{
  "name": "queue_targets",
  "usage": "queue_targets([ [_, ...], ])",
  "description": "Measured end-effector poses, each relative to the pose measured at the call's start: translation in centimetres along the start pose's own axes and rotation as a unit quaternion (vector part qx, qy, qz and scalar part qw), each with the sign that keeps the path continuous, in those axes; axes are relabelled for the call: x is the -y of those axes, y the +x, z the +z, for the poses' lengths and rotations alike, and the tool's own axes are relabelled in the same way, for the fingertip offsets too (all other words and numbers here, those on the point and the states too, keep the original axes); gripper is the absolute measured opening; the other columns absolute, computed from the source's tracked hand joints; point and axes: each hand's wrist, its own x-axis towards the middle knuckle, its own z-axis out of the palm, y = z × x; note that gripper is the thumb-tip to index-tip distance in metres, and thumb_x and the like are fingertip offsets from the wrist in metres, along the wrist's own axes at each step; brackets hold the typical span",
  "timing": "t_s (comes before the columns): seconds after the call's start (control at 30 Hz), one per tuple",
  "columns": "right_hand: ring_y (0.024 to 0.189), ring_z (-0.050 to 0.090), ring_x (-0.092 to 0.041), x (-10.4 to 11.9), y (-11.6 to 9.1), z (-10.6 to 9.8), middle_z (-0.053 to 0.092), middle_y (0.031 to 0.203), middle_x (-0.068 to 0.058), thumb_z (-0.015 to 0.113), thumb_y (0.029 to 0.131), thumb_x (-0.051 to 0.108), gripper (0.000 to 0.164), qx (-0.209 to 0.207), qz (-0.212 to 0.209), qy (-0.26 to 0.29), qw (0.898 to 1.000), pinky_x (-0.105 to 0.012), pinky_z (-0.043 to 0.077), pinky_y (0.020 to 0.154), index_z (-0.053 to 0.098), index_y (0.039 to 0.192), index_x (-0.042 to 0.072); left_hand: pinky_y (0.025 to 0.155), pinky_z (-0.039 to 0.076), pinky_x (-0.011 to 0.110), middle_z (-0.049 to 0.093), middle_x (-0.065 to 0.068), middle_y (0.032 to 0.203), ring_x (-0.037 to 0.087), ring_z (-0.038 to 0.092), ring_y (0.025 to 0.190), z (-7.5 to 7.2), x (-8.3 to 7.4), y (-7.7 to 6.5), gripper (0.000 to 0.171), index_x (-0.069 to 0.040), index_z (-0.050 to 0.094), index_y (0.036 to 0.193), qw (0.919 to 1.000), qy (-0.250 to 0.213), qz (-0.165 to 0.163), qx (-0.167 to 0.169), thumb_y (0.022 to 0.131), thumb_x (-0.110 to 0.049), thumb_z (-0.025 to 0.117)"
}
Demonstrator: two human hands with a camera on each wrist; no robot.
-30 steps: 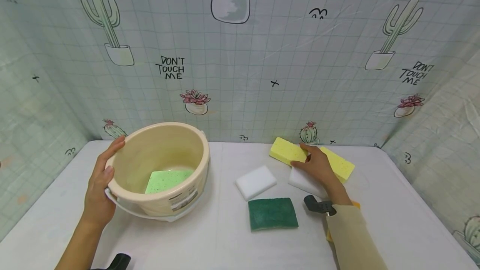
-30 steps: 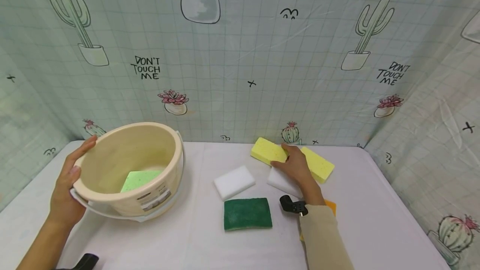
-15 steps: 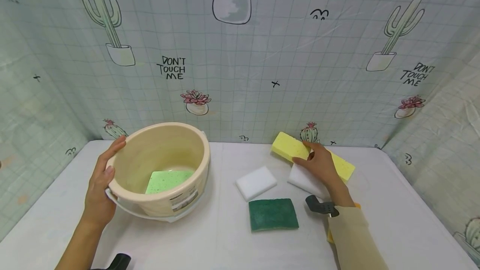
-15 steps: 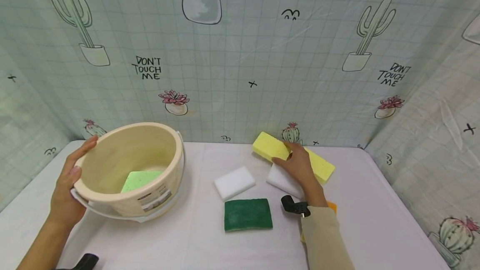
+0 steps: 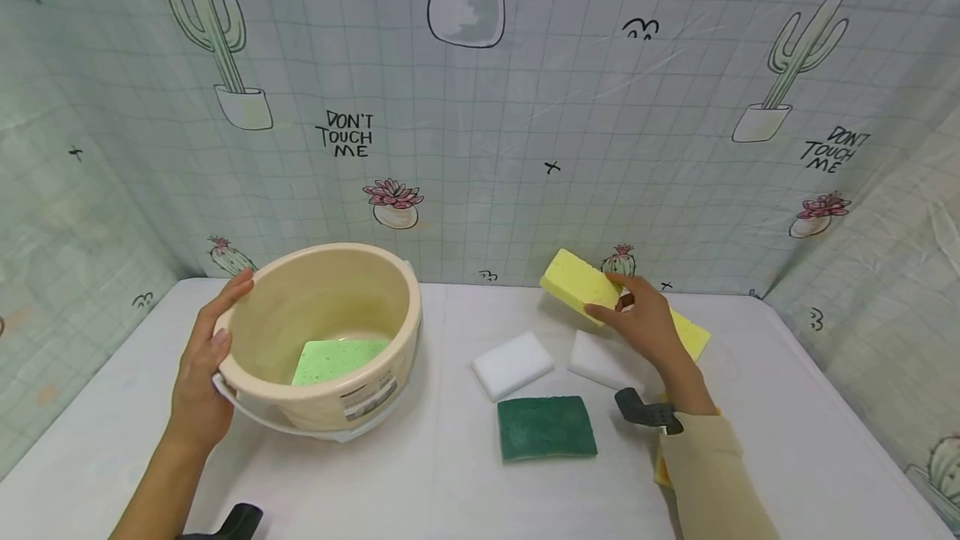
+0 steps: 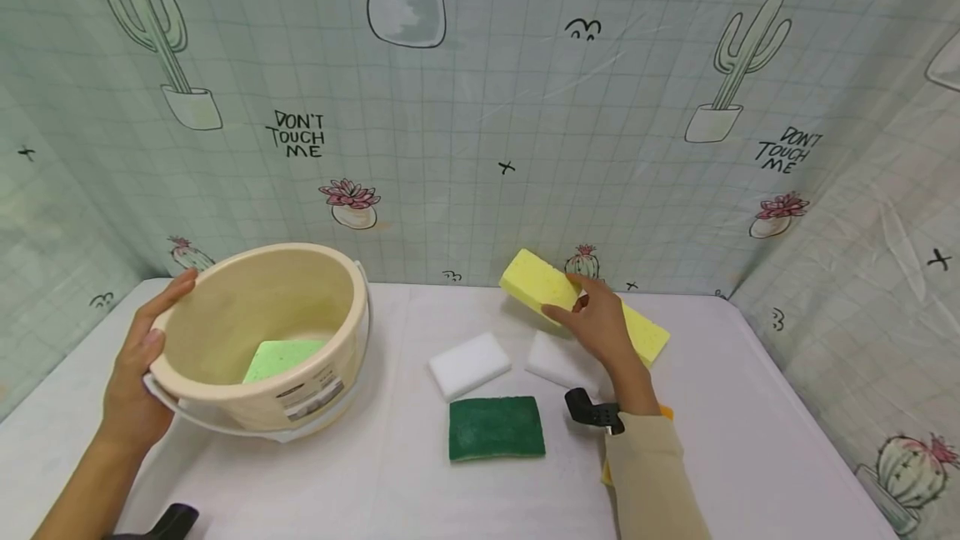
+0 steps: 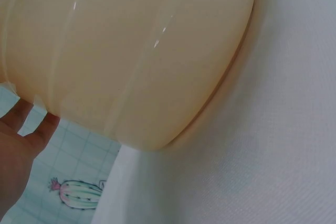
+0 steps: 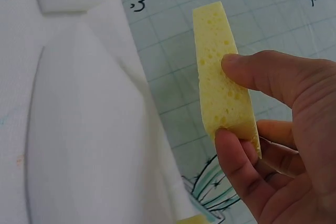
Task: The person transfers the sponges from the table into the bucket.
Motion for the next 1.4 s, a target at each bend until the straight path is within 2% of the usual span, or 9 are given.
queue_targets([
  [0.17,0.089,0.051,-0.025,1.3,-0.4,-0.5,0.051,0.125,-0.014,0.073,0.082,0.044,0.075,-0.006,-0.016,0.006,1.000,-0.032,0.045,0.060,0.046,0.141,0.006,0.109,0.024,0.021,0.019,0.007,0.156,0.020,0.012,0.143,0.0,0.1,0.1,0.052,0.001,0.033,0.144,0.9997,0.012,-0.018,-0.011,0.097,-0.020,0.029],
  [0.3,0.088,0.052,-0.023,2.8,-0.8,-0.5,0.051,0.126,-0.012,0.074,0.081,0.043,0.073,-0.003,-0.038,0.023,0.999,-0.032,0.046,0.061,0.047,0.140,0.008,0.111,0.020,0.023,0.020,0.007,0.156,0.019,0.011,0.143,0.1,0.1,0.1,0.052,0.001,0.033,0.144,0.9995,0.015,-0.020,-0.018,0.097,-0.021,0.028],
  [0.4,0.087,0.053,-0.022,4.2,-1.1,-0.3,0.052,0.127,-0.010,0.075,0.080,0.042,0.072,0.004,-0.059,0.035,0.998,-0.033,0.048,0.062,0.049,0.139,0.010,0.111,0.020,0.023,0.021,0.006,0.156,0.019,0.012,0.143,0.1,0.1,0.0,0.052,0.001,0.034,0.144,0.9995,0.019,-0.016,-0.020,0.097,-0.021,0.029],
  [0.6,0.085,0.055,-0.019,6.9,-1.4,-0.4,0.054,0.123,-0.006,0.077,0.080,0.038,0.069,0.010,-0.099,0.037,0.994,-0.035,0.048,0.063,0.050,0.138,0.011,0.109,0.023,0.020,0.019,0.009,0.156,0.021,0.011,0.143,0.0,0.1,0.0,0.050,0.002,0.034,0.143,0.9999,0.013,0.006,0.005,0.098,-0.018,0.028],
  [0.8,0.088,0.055,-0.019,9.5,-1.3,-0.9,0.053,0.123,-0.001,0.076,0.079,0.042,0.068,0.037,-0.100,0.082,0.991,-0.035,0.050,0.064,0.051,0.138,0.019,0.109,0.022,0.020,0.020,0.011,0.156,0.021,0.010,0.143,-0.1,0.0,-0.1,0.050,0.002,0.035,0.143,0.9997,0.014,0.017,0.006,0.098,-0.018,0.029],
  [0.97,0.087,0.054,-0.019,11.5,-1.4,-1.1,0.054,0.119,0.001,0.078,0.078,0.041,0.065,0.051,-0.114,0.110,0.986,-0.035,0.050,0.068,0.054,0.135,0.021,0.109,0.022,0.020,0.020,0.011,0.156,0.020,0.010,0.143,-0.1,0.0,0.0,0.050,0.002,0.035,0.143,0.9998,0.020,0.008,-0.001,0.098,-0.019,0.028],
  [1.27,0.085,0.056,-0.018,14.7,-1.5,-0.3,0.054,0.118,0.001,0.081,0.076,0.033,0.063,0.068,-0.154,0.141,0.976,-0.034,0.052,0.068,0.056,0.132,0.019,0.110,0.022,0.021,0.020,0.009,0.156,0.020,0.012,0.143,0.0,-0.2,0.0,0.051,0.001,0.034,0.144,0.9994,0.029,-0.012,-0.014,0.098,-0.020,0.027],
  [1.4,0.084,0.056,-0.016,16.2,-1.5,0.4,0.055,0.118,0.003,0.081,0.076,0.034,0.063,0.075,-0.175,0.134,0.972,-0.033,0.052,0.067,0.057,0.131,0.018,0.110,0.022,0.021,0.020,0.010,0.156,0.020,0.012,0.143,0.0,-0.1,0.0,0.051,0.002,0.033,0.144,0.9997,0.021,-0.007,-0.010,0.098,-0.019,0.027],
])
